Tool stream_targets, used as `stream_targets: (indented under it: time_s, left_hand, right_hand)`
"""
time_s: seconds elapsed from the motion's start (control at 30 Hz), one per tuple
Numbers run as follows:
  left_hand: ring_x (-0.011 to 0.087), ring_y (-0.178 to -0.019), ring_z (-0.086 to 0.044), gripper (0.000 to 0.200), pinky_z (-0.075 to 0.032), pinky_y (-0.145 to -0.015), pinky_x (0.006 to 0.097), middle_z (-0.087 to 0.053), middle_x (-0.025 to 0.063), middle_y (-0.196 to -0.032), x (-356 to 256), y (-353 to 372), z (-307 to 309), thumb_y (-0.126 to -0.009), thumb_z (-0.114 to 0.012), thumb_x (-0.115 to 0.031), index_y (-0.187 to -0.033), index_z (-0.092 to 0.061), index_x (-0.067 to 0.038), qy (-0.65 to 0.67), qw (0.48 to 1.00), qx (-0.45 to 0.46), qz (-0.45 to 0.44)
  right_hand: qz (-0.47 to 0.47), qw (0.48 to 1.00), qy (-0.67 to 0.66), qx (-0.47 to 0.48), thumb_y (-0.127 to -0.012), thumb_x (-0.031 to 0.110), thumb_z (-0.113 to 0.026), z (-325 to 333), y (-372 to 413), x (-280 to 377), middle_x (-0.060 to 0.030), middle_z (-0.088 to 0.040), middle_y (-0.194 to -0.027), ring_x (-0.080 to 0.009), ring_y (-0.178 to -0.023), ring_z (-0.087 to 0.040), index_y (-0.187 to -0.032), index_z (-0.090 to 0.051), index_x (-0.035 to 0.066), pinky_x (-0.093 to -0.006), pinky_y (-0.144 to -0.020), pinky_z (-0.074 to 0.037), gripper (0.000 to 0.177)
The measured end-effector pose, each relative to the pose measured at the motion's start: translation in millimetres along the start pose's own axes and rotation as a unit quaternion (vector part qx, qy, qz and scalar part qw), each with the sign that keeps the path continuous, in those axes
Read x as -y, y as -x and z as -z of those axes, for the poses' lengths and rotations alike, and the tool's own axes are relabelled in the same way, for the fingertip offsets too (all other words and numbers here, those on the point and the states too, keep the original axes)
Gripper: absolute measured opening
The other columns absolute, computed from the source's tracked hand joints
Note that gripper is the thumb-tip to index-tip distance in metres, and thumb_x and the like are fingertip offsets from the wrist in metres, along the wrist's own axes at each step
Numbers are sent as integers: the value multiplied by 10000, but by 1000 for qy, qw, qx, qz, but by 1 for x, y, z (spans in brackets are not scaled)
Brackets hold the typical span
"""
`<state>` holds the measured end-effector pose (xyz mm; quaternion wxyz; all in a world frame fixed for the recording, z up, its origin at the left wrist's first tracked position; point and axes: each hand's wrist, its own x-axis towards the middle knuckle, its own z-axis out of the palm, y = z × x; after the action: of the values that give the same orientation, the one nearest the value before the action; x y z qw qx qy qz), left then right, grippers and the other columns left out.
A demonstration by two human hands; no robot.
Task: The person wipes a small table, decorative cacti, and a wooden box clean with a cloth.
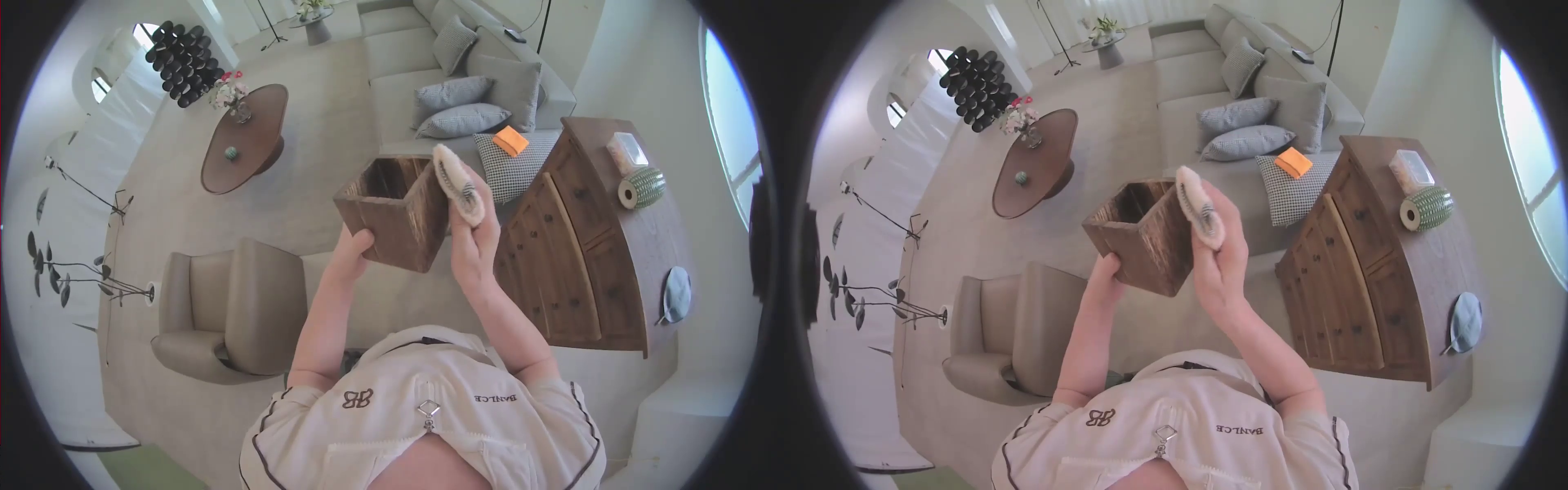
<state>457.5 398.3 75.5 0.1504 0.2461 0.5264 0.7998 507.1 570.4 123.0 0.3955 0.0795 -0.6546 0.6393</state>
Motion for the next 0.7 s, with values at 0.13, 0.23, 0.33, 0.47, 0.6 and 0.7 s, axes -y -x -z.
stream_targets:
  time_s: [0.13, 0.23, 0.33, 0.47, 0.6, 0.7]
  left_hand:
    - [250, -1213, -468, 945, -440, -963, 430, -482, 78, -1312, -1, -4, 1, -686, -707, -628, -1388, -322, -127, -23, 1000, -14, -9]
    - [243, -1209, -471, 892, -441, -961, 415, -481, 83, -1317, 3, -2, 4, -727, -687, -601, -1379, -331, -109, -14, 1000, -19, -21]
    - [213, -1187, -494, 749, -444, -956, 382, -514, 68, -1292, 11, 3, 10, -797, -628, -564, -1337, -401, -97, 27, 999, -33, -11]
    - [191, -1179, -509, 680, -426, -974, 357, -547, 56, -1279, 26, 3, 25, -855, -529, -585, -1305, -467, -79, 160, 986, -35, 42]
    - [193, -1185, -507, 687, -420, -972, 365, -546, 59, -1286, 25, 1, 23, -867, -481, -609, -1307, -475, -81, 173, 983, -34, 44]
    - [212, -1221, -476, 676, -410, -992, 378, -507, 72, -1330, 19, 5, 16, -897, -458, -573, -1353, -420, -77, 160, 985, -68, 9]
  right_hand:
    - [102, 992, 54, 54, -934, 92, -475, 1, 5, 8, -184, -528, -1270, -298, -1177, -501, -1252, -526, 4, -380, -977, -400, 334]
    - [156, 983, 65, 74, -948, 140, -460, -2, 10, 11, -213, -517, -1275, -320, -1182, -499, -1247, -534, -5, -396, -976, -402, 341]
    - [215, 968, 64, 113, -974, 241, -399, 1, 15, 7, -226, -500, -1280, -331, -1176, -495, -1239, -541, -8, -425, -981, -400, 391]
    - [336, 921, 87, 179, -1002, 331, -287, 6, 22, -1, -245, -533, -1217, -389, -1104, -527, -1143, -585, -17, -476, -957, -422, 480]
    - [388, 893, 115, 197, -1000, 307, -314, 18, 28, -17, -233, -556, -1184, -396, -1071, -553, -1083, -609, 25, -478, -951, -438, 417]
    - [391, 891, 143, 182, -996, 316, -320, 25, 27, -26, -260, -556, -1170, -411, -1060, -555, -1059, -599, 11, -487, -934, -450, 417]
